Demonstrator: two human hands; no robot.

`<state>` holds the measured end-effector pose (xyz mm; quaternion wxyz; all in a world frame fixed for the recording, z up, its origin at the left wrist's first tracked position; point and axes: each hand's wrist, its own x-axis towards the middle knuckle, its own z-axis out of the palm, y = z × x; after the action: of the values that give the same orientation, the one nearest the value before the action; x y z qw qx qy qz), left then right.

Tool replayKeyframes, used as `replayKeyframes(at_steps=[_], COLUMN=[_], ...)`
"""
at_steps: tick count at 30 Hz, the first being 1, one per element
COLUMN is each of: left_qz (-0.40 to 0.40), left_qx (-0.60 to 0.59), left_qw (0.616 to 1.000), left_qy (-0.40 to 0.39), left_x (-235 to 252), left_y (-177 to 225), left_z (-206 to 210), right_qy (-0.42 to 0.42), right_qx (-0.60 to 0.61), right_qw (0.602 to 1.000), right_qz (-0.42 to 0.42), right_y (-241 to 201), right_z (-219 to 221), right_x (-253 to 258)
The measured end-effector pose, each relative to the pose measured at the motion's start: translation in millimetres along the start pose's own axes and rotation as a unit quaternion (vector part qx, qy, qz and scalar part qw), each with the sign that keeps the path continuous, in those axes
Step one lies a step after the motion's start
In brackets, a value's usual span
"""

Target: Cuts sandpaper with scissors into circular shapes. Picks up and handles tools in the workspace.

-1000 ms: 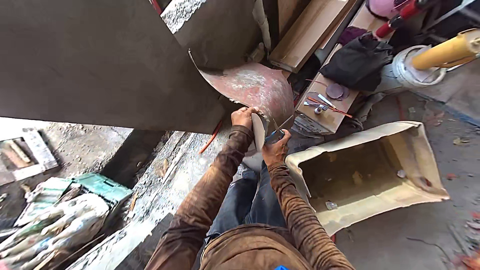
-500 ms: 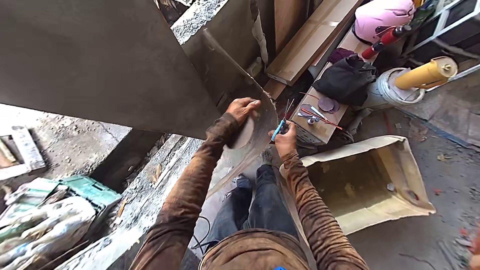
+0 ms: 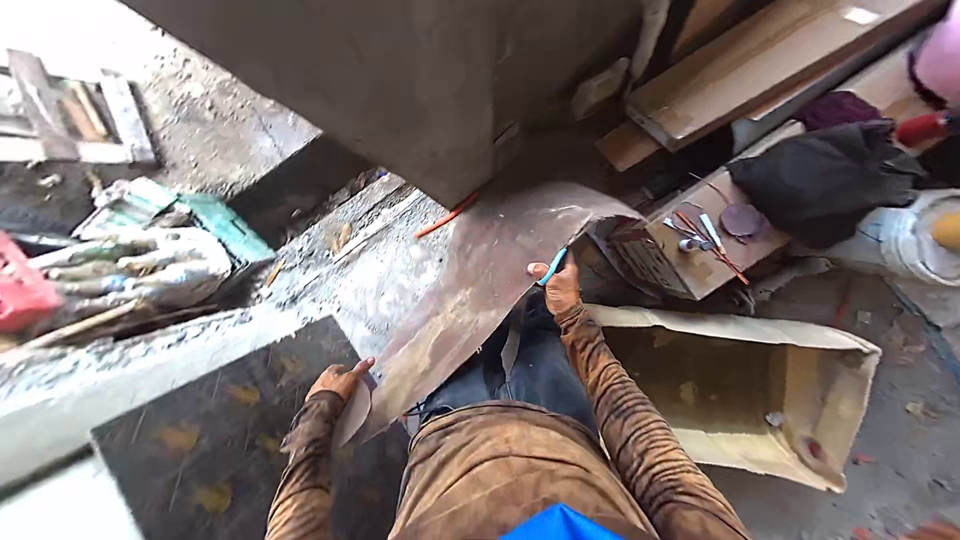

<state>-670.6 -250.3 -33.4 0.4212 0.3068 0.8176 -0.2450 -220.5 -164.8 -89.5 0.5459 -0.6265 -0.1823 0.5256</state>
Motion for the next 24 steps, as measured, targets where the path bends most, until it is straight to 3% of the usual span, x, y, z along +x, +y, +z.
replayKeyframes(at_steps=[2, 4, 7, 11, 14, 18, 20, 24], left_qz=[-0.033, -0.067, -0.065, -0.044, -0.001, 0.047, 0.105, 0.139], left_qx=[-0.036, -0.145, -0.318, -0.447, -0.473, -0.537, -0.585, -0.641], left_qw=[0.998, 0.983, 0.926, 0.868, 0.847, 0.818, 0.782, 0.738], left_qy=[-0.042, -0.087, -0.194, -0.211, -0.243, -0.202, -0.189, -0.161], left_x=[1, 1, 4, 1, 15, 36, 46, -9], left_y=[-26, -45, -55, -24, -5, 11, 7, 45], left_z=[18, 46, 86, 121, 136, 122, 106, 35], right_qy=[-0.015, -0.025, -0.005, 0.065, 0.085, 0.097, 0.104, 0.107], right_qx=[0.042, 0.061, 0.073, 0.104, 0.122, 0.057, 0.034, 0.008], right_qw=[0.999, 0.997, 0.997, 0.992, 0.988, 0.984, 0.979, 0.96], right_qz=[-0.017, -0.028, -0.032, -0.019, -0.033, -0.138, -0.172, -0.26], right_y=[2, 0, -7, -33, -58, -100, -122, -176], right_z=[8, 19, 42, 72, 85, 86, 81, 64], right_x=[-4, -4, -7, -17, -30, -36, -45, -62])
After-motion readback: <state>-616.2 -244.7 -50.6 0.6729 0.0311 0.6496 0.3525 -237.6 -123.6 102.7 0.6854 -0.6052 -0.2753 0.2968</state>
